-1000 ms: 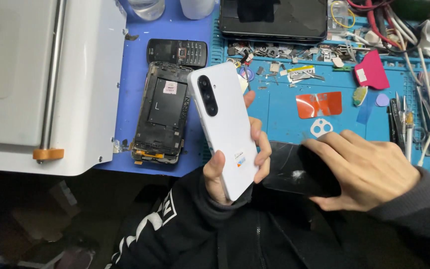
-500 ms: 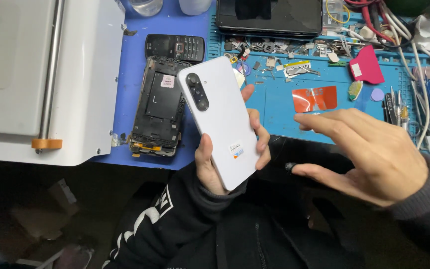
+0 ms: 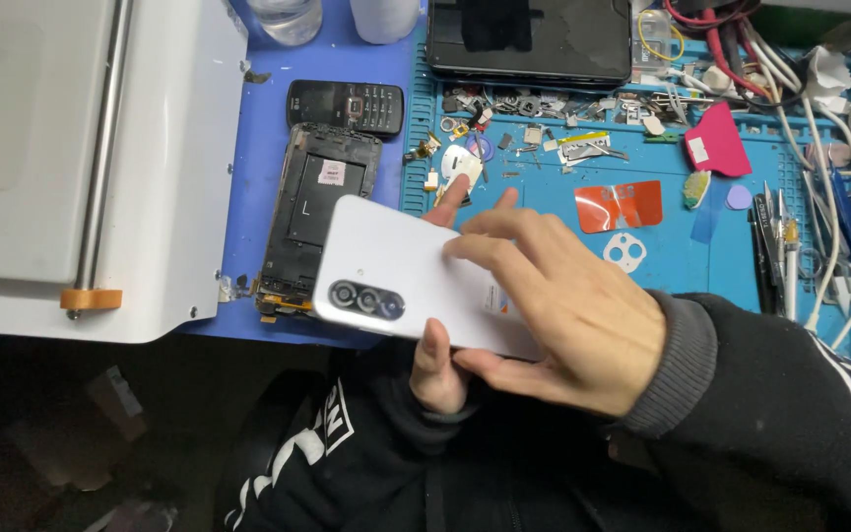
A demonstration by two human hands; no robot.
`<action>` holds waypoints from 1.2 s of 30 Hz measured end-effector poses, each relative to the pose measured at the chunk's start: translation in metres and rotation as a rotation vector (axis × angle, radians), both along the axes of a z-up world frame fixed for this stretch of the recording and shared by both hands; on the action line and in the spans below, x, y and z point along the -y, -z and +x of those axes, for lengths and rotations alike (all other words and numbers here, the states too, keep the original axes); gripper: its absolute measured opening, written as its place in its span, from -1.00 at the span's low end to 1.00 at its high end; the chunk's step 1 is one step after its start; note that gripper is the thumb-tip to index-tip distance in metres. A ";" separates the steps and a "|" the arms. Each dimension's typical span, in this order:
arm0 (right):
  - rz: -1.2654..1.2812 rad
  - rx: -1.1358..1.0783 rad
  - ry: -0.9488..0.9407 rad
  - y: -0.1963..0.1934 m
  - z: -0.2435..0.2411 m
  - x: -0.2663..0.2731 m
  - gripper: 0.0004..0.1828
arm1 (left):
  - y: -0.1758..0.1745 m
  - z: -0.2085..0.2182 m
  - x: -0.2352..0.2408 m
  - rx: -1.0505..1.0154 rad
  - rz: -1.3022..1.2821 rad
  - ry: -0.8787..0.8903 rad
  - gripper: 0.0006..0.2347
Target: Inspect and demonstrate several smartphones on a repair workbench, including checking screens and removing a SIM tray.
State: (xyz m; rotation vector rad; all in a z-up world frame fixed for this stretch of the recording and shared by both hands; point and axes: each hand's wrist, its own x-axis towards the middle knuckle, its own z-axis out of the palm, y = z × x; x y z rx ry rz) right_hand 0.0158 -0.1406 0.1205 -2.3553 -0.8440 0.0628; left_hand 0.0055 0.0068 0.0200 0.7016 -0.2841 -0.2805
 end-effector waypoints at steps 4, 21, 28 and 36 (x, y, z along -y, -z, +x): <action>-0.018 -0.024 -0.043 0.001 0.010 0.003 -0.12 | 0.008 0.004 0.002 0.050 -0.036 -0.103 -0.03; -0.266 0.112 0.186 0.048 0.181 0.101 -0.08 | 0.022 -0.003 0.009 0.061 -0.009 -0.123 -0.53; -0.234 0.110 0.165 0.063 0.185 0.107 -0.04 | 0.020 -0.001 0.007 0.032 0.005 -0.069 -0.55; -0.324 0.019 0.236 0.074 0.188 0.112 -0.06 | 0.019 -0.002 0.008 0.012 0.017 -0.066 -0.54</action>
